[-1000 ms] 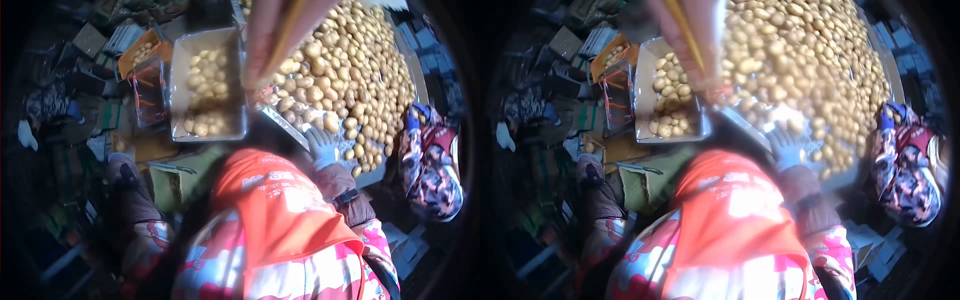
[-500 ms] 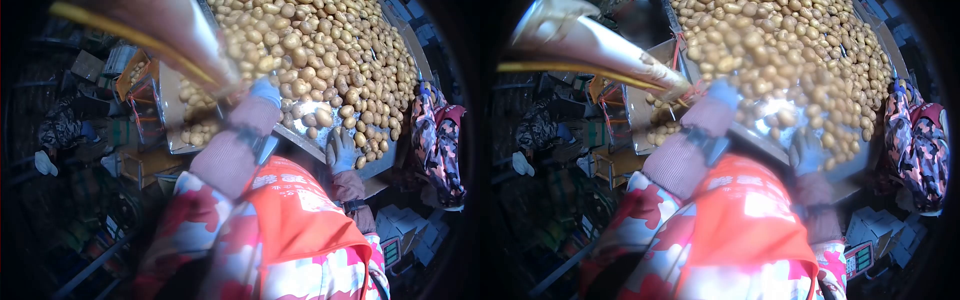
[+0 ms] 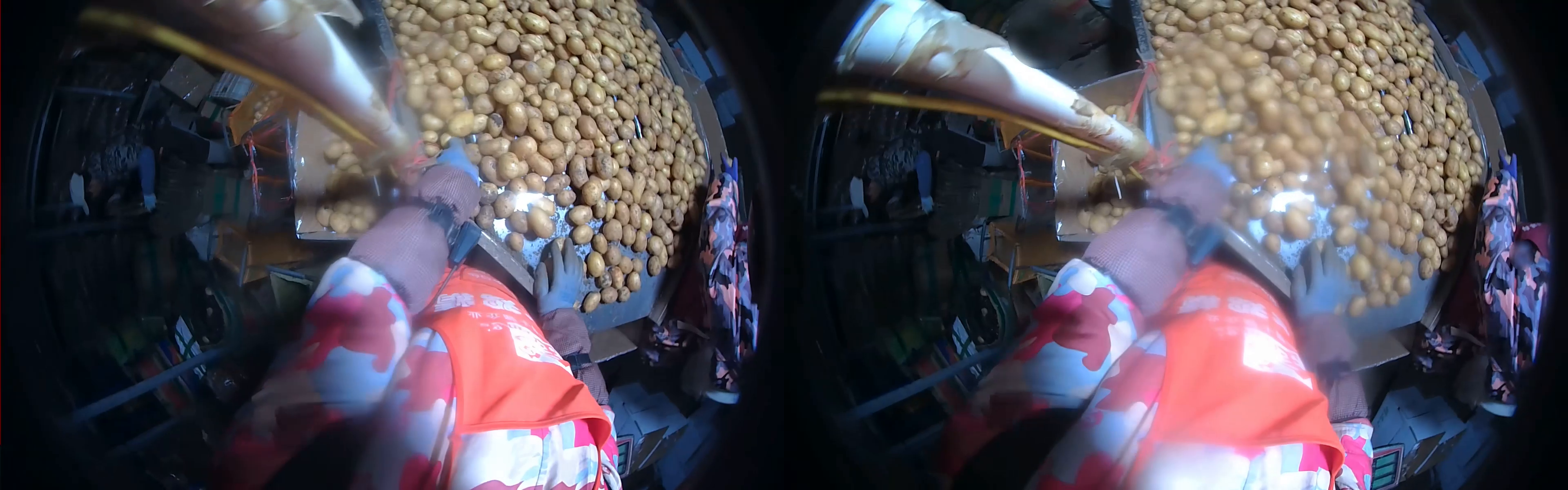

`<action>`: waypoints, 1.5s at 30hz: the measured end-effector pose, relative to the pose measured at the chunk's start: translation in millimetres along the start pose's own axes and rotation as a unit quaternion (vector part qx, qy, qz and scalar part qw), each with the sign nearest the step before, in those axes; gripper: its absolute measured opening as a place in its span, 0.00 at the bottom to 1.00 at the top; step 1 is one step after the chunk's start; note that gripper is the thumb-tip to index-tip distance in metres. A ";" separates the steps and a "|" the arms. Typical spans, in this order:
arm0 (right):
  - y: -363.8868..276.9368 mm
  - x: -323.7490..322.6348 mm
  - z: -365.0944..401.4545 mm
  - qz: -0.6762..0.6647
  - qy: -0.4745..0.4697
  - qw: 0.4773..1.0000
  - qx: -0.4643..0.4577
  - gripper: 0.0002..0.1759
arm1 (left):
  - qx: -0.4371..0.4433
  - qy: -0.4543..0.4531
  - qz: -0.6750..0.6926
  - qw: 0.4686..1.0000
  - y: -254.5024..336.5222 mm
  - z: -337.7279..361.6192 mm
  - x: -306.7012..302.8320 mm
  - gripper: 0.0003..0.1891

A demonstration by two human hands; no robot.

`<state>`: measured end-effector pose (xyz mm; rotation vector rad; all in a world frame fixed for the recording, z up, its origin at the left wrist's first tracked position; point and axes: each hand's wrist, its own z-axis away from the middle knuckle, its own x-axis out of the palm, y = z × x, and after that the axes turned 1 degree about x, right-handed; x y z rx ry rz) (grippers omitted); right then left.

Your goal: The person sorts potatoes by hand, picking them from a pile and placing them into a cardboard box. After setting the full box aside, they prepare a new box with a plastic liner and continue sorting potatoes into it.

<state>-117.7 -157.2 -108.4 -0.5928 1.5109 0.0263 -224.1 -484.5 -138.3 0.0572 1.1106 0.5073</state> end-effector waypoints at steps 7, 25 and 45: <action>2.8 10.1 -2.1 0.059 -0.032 0.998 0.000 0.31 | -0.112 0.001 0.676 0.728 -62.1 80.6 23.7 0.16; 39.6 -15.1 -21.7 0.011 0.055 0.994 0.099 0.31 | -0.199 -0.331 0.499 0.776 -44.2 126.9 -79.5 0.23; 312.3 -48.3 -140.9 0.140 0.077 0.965 0.205 0.30 | -0.169 -0.225 0.506 0.815 153.4 20.4 25.3 0.29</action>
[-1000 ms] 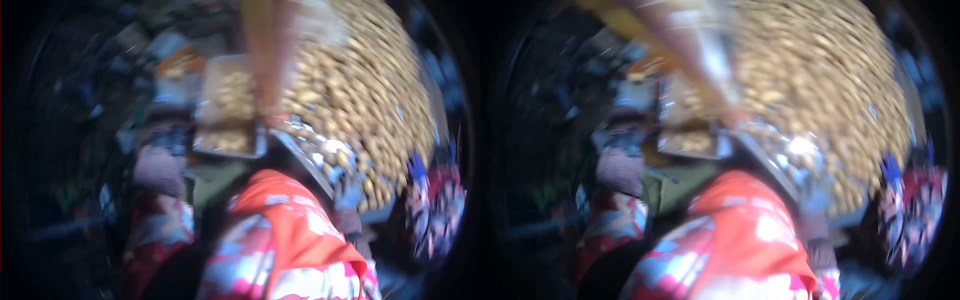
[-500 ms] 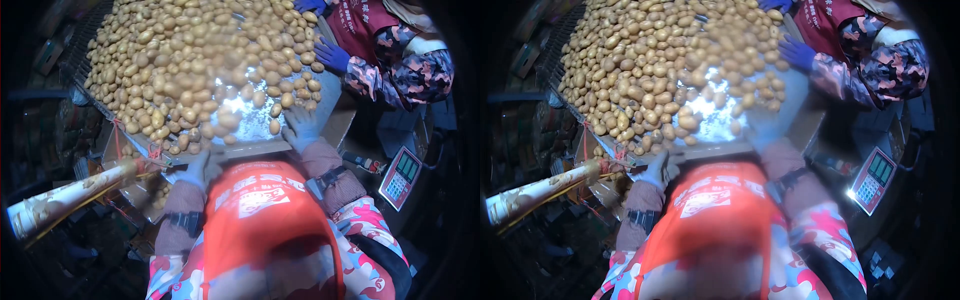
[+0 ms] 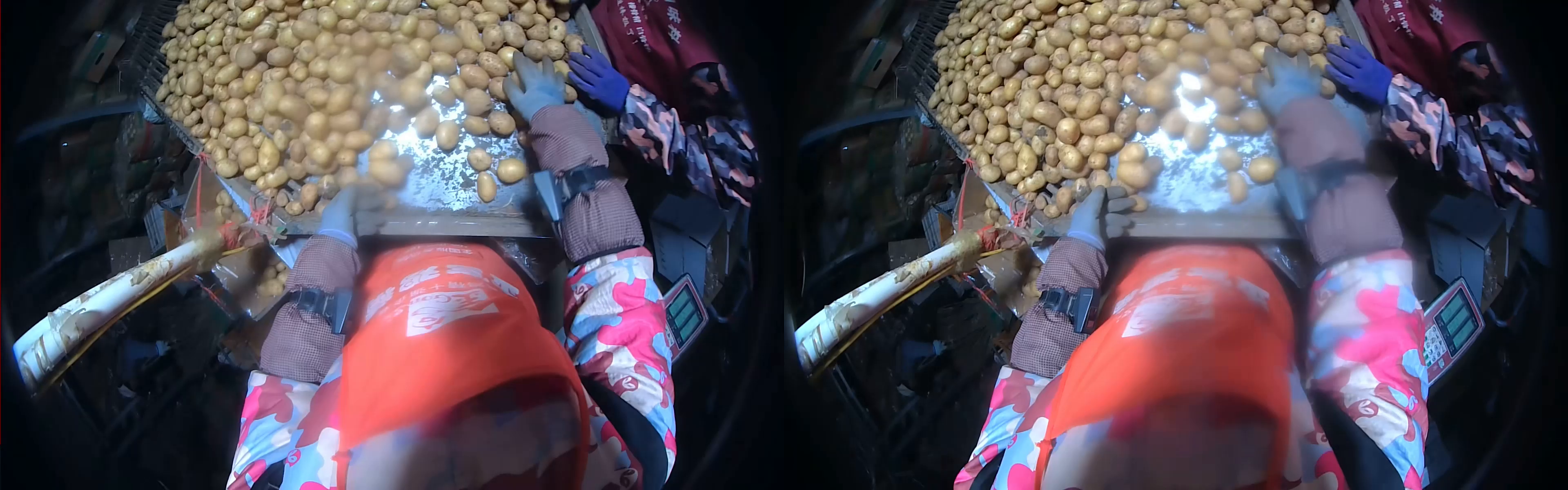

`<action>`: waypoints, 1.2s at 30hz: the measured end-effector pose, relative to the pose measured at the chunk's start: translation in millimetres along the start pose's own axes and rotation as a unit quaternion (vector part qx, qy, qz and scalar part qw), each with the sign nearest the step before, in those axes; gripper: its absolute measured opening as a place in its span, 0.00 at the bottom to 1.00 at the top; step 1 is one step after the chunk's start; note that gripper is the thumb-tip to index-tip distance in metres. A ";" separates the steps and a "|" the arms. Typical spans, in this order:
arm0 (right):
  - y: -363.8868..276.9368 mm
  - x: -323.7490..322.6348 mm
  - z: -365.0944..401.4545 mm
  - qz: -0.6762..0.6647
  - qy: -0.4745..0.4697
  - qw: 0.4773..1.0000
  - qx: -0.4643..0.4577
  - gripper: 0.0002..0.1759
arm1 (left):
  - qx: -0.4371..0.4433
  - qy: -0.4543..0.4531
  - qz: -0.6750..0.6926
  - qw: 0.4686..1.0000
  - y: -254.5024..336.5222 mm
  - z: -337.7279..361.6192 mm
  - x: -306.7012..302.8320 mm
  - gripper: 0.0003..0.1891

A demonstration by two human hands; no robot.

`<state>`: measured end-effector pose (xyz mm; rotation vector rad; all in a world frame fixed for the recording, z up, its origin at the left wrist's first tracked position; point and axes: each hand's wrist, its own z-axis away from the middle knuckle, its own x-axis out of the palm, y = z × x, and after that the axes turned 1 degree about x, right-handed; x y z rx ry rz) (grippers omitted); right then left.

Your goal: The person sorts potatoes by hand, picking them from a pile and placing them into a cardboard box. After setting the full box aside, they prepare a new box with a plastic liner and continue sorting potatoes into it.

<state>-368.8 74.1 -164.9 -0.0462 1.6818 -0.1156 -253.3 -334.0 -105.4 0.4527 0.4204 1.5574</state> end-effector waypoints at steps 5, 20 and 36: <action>10.3 -1.9 83.0 -0.124 0.018 0.989 -0.073 0.31 | -0.007 0.006 -0.012 1.000 3.9 -5.1 1.6 0.30; -83.8 -36.2 24.2 -0.091 -0.167 0.982 -0.008 0.25 | 0.380 0.134 -0.574 0.713 33.4 -11.7 60.0 0.33; -152.3 -42.9 -30.0 -0.406 -0.084 0.910 -0.030 0.36 | -0.052 -0.090 0.482 0.870 -18.6 30.5 29.6 0.28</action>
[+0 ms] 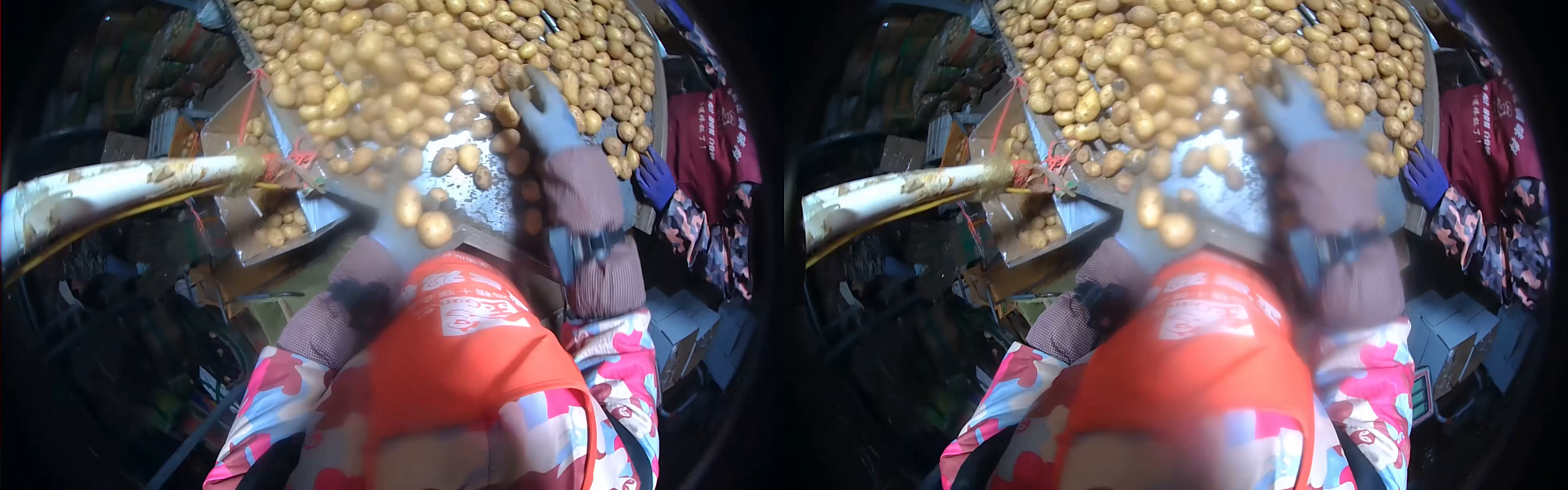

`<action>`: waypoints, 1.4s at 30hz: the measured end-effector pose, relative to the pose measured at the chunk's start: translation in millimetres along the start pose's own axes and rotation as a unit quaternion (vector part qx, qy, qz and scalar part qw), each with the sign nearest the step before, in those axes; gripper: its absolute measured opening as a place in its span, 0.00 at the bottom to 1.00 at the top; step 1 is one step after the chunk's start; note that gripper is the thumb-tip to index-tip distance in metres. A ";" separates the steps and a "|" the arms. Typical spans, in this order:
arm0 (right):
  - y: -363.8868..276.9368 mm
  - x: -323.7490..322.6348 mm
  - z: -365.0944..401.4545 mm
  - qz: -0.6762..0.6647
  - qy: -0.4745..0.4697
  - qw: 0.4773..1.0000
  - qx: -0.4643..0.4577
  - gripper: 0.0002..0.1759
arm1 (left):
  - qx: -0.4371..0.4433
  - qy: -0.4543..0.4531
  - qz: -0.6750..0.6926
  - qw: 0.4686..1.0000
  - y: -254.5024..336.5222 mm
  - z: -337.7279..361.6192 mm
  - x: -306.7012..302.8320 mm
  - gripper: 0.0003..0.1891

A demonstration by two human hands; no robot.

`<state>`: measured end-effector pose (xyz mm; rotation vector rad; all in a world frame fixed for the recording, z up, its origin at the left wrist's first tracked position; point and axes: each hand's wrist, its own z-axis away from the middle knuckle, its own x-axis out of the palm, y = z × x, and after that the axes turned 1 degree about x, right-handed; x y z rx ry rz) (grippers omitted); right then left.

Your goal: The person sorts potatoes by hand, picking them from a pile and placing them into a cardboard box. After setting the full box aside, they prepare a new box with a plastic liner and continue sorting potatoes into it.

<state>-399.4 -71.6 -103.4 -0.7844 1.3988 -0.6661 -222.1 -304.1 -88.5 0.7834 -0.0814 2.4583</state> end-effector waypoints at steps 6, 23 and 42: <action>-9.1 45.2 43.5 0.354 0.004 0.927 -0.122 0.36 | 0.229 0.042 -0.248 0.940 79.8 76.5 -113.4 0.16; -73.3 51.3 8.5 0.318 -0.123 0.937 -0.070 0.37 | 0.061 -0.035 -0.135 0.988 48.0 32.4 -98.6 0.13; -69.0 63.9 112.0 -0.033 -0.237 0.956 -0.170 0.29 | -0.010 -0.185 0.074 0.980 30.5 -10.7 -79.2 0.26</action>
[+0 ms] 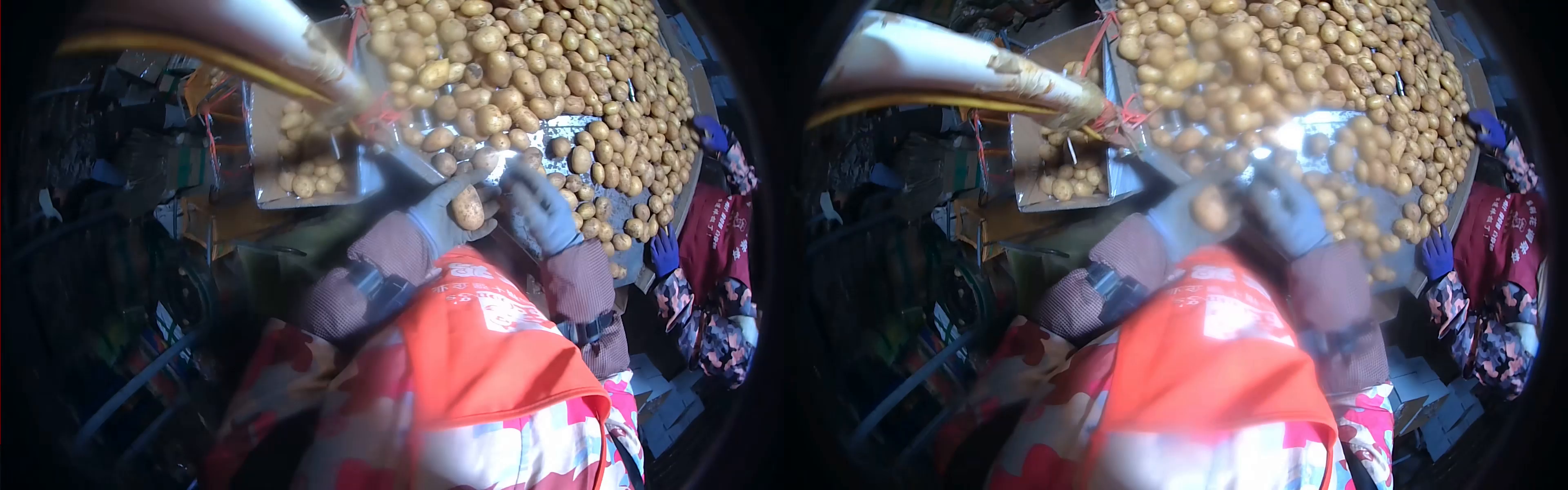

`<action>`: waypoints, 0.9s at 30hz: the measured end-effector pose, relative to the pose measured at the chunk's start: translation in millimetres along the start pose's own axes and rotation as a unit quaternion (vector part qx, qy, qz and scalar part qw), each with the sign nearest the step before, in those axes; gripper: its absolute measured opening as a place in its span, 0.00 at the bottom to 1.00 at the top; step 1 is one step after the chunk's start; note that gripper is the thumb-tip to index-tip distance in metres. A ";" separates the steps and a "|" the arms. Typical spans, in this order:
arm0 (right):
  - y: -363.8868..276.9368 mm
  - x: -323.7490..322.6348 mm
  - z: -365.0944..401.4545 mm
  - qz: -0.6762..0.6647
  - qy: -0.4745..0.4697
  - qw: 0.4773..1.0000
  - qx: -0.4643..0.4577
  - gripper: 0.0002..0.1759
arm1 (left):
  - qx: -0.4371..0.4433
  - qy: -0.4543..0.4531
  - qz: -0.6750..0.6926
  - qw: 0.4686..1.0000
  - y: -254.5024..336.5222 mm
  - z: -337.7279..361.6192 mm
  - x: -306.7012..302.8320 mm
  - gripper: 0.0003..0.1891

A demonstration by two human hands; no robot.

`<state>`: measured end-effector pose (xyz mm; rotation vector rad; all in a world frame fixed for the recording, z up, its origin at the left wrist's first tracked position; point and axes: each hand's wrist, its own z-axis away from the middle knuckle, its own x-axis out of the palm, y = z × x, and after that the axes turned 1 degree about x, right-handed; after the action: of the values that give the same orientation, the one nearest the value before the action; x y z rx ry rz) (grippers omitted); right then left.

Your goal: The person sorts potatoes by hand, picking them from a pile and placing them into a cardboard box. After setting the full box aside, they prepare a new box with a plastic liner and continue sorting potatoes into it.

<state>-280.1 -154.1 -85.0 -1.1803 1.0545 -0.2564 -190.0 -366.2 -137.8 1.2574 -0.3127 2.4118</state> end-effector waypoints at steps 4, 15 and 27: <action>5.1 -16.4 -17.0 0.330 -0.011 0.936 -0.123 0.32 | 0.059 -0.002 -0.019 0.998 19.8 46.4 20.1 0.25; -22.9 65.9 -20.5 0.422 -0.126 0.897 -0.036 0.25 | 0.136 0.005 0.014 0.991 49.8 137.4 -7.3 0.26; 36.3 94.5 0.5 0.409 -0.037 0.908 -0.089 0.26 | 0.302 -0.049 0.277 0.911 154.4 252.1 -107.9 0.17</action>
<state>-242.2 -201.1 -166.3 -0.8031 1.4310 0.5496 -18.9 -625.0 -84.7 1.7391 0.0863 3.0816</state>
